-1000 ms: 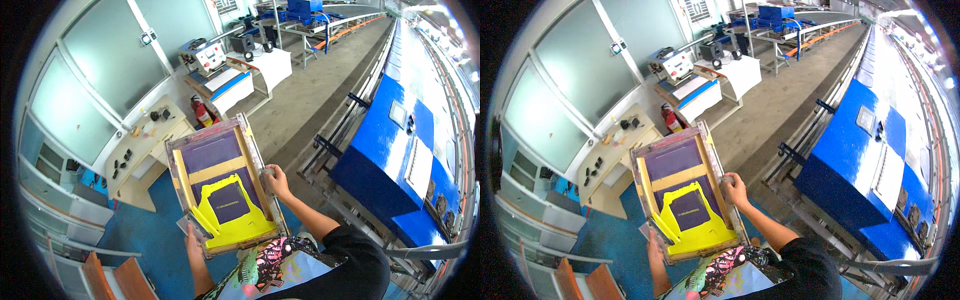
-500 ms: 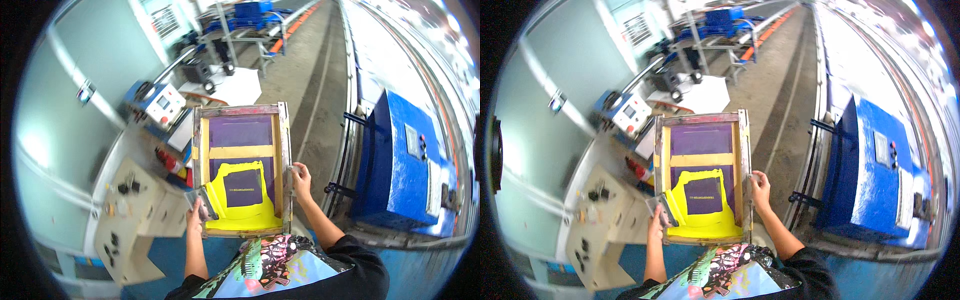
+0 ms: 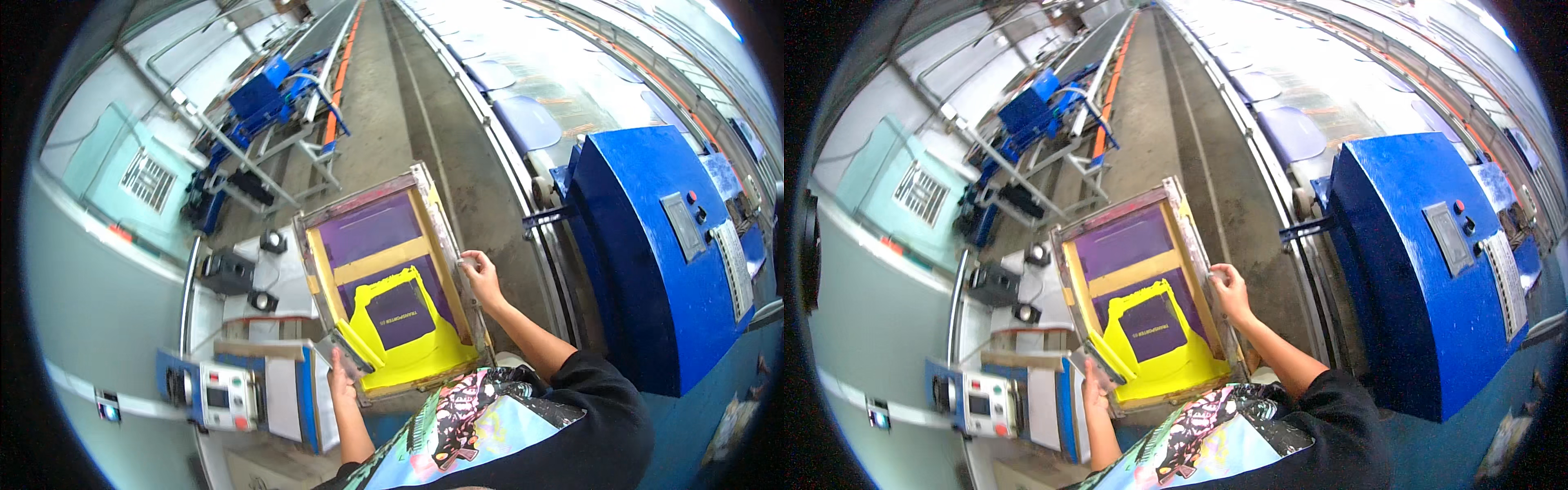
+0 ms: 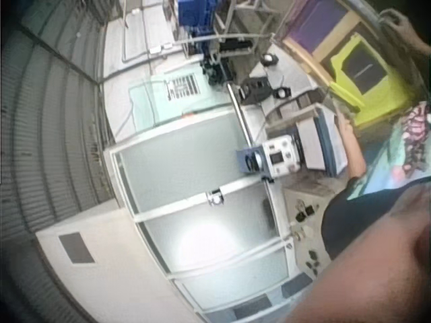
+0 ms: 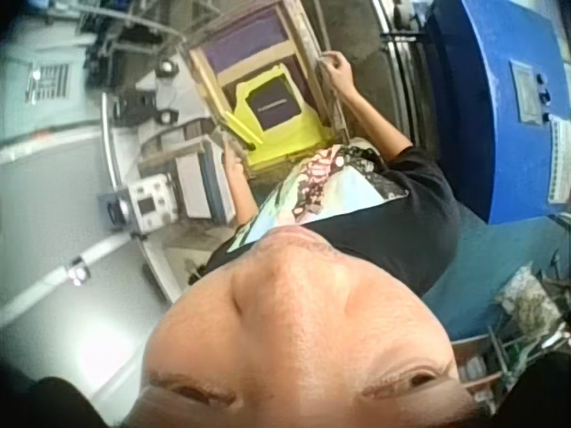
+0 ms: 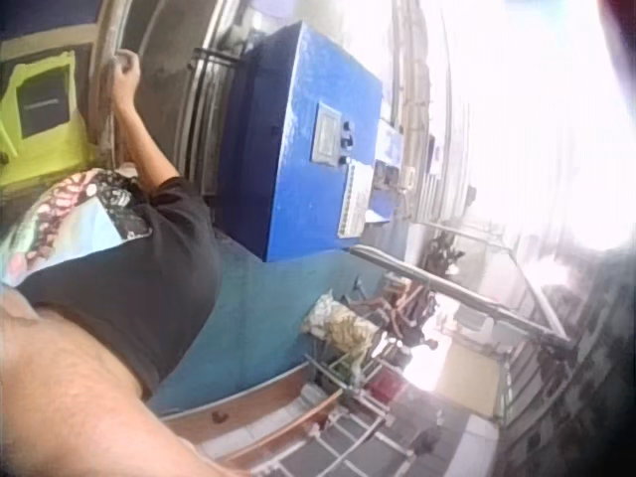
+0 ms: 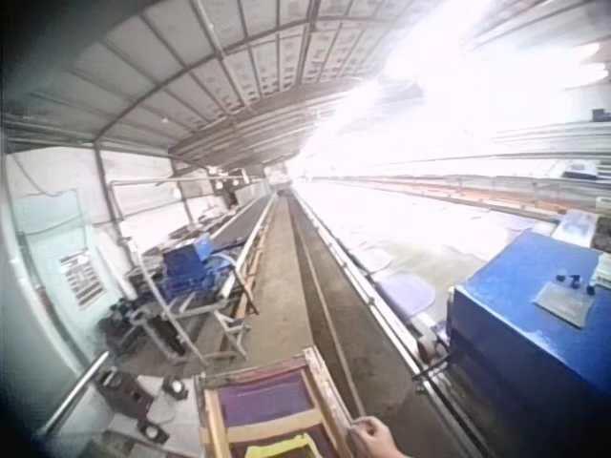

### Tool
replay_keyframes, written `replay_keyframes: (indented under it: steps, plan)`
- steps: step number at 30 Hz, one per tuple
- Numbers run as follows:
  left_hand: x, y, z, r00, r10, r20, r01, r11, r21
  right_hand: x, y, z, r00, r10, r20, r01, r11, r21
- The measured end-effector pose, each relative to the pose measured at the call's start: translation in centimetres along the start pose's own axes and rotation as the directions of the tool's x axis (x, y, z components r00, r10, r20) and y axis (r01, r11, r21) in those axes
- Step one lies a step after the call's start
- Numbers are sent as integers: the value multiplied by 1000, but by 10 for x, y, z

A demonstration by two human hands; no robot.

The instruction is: The person applies yellow ink to a screen printing frame using a squeegee, then pulls the ink across the mesh to print a design onto a purple t-shirt laid on a conveyor. The person repeats this process on multiple shirts moving along the line.

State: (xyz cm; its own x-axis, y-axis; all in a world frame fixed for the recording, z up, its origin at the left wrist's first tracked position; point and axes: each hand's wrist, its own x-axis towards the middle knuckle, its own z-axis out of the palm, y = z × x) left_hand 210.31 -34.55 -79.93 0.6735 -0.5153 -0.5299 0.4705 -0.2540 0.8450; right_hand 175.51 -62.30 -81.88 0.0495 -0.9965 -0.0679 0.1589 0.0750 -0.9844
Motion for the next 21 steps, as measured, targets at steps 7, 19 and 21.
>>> replay_keyframes:
  steps: [7, 19, 21]
  plan:
    - [42, 18, 33, 991, -22, 133, 17, 999, 39, 38, -5, 2, 998, 50, -42, -54, 994, -97]
    - [198, 72, 158, 942, -20, 334, 3, 999, 52, 136, -31, -6, 975, 57, -213, -66, 997, -35]
    - [189, 84, 213, 919, -41, 392, 13, 997, 73, 151, -35, -22, 960, 48, -278, -48, 999, 6]
